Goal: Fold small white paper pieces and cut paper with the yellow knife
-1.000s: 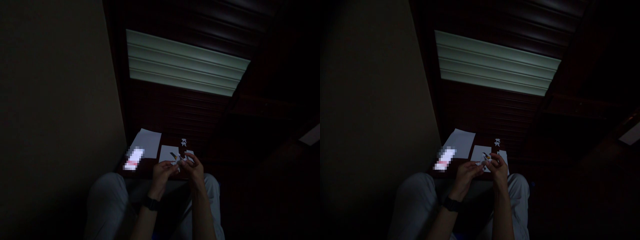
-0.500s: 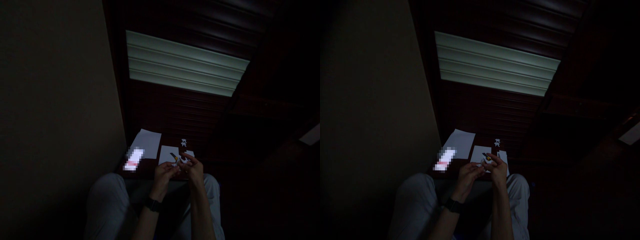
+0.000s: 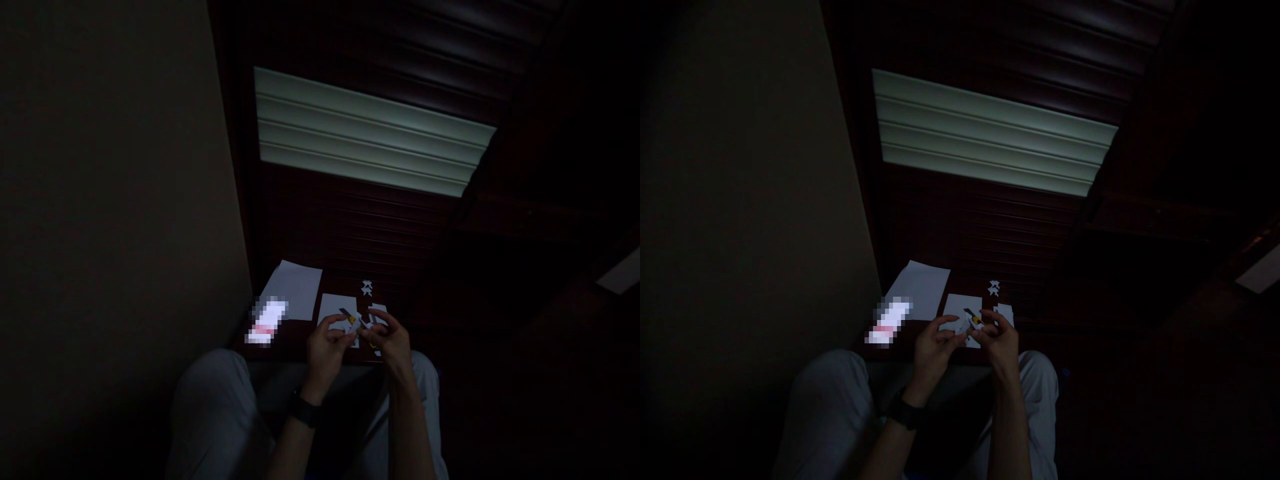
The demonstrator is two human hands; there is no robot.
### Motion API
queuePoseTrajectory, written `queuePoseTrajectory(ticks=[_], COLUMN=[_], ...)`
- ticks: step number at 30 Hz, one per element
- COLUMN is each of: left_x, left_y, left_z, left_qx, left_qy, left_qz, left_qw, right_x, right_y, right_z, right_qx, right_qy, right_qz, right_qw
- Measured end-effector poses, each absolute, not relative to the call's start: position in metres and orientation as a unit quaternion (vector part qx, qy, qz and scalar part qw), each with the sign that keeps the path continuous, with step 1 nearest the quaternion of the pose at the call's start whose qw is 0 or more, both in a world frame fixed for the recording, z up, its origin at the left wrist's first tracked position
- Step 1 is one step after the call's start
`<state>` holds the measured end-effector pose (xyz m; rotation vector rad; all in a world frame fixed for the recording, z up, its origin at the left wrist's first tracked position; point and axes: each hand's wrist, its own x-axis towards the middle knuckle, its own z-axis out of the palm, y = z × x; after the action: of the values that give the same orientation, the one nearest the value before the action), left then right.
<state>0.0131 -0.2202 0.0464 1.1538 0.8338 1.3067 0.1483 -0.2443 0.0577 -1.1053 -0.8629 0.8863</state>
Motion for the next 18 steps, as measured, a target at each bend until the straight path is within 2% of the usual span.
queuePoseTrajectory(ticks=[7, 14, 18], left_x=[0.0083, 0.0168, 0.009], left_y=[-0.2195, -0.2165, -0.219], left_z=[0.0508, 0.0459, 0.0505], left_qx=[0.489, 0.407, 0.423], left_qy=[0.349, 0.325, 0.296], left_qz=[0.558, 0.554, 0.486], left_qw=[0.573, 0.649, 0.705], right_x=[0.1449, 0.1409, 0.1419], right_y=[-0.2433, -0.2433, -0.2424], right_z=[0.056, 0.06, 0.0564], right_qx=[-0.468, -0.464, -0.485], right_qy=[-0.356, -0.378, -0.391], right_qz=[0.399, 0.399, 0.371], right_qw=[0.704, 0.695, 0.689])
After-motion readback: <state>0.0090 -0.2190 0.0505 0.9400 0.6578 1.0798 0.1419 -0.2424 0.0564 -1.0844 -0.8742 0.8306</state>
